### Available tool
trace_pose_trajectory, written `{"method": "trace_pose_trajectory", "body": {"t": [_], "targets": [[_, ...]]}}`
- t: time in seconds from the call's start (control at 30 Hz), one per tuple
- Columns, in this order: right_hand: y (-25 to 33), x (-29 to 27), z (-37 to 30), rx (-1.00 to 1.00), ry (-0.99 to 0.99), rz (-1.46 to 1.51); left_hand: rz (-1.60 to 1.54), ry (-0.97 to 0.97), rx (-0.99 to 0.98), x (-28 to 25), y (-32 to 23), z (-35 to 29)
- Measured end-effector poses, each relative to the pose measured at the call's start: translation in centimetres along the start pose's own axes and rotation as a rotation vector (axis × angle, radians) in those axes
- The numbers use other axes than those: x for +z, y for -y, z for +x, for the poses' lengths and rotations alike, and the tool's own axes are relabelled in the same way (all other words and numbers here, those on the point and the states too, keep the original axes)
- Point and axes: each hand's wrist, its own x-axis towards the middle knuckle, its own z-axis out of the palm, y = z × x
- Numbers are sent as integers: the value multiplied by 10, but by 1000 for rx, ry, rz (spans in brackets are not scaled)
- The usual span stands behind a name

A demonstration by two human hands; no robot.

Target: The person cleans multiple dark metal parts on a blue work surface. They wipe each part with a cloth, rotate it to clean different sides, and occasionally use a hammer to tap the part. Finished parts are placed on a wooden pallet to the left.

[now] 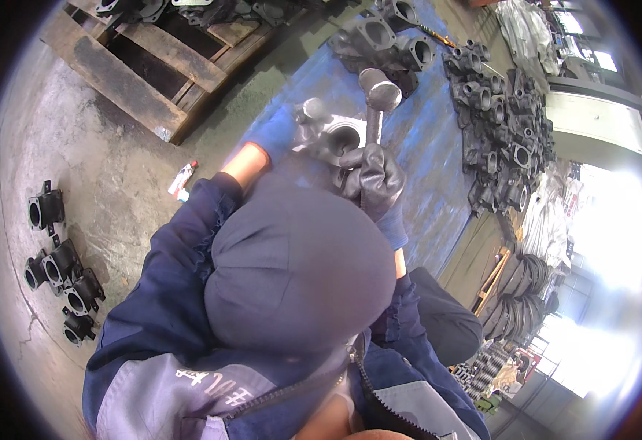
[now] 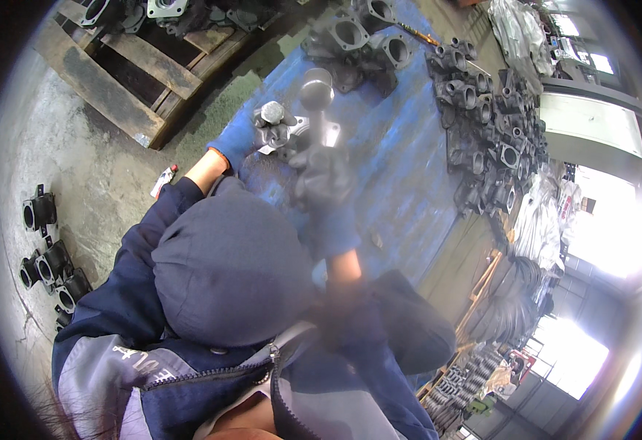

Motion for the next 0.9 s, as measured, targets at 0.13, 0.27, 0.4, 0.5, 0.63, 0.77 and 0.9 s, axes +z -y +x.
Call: {"method": "trace_pose_trajectory", "body": {"t": [0.13,0.27,0.4,0.5,0.63,0.77,0.9], "targets": [[63,-3,9,-155,51,-14,251,-17,-42,6,-17,0],[85,-19,32,-622,154,173,210,62,-94,14,-41,-13],[3,10,19,83,42,230,485,-77,14,19,-48,-24],[-43,14,16,391,-24,-68,415,-49,99,10,-44,-14],[-35,-7,12,143,-107,32,93,-120,94,-5,-27,-8],[-8,-29,3,160,-48,103,-223,-130,-48,-3,-17,-12],[-6,-25,-6,114,-134,64,31,-109,58,7,-17,-15]]}}
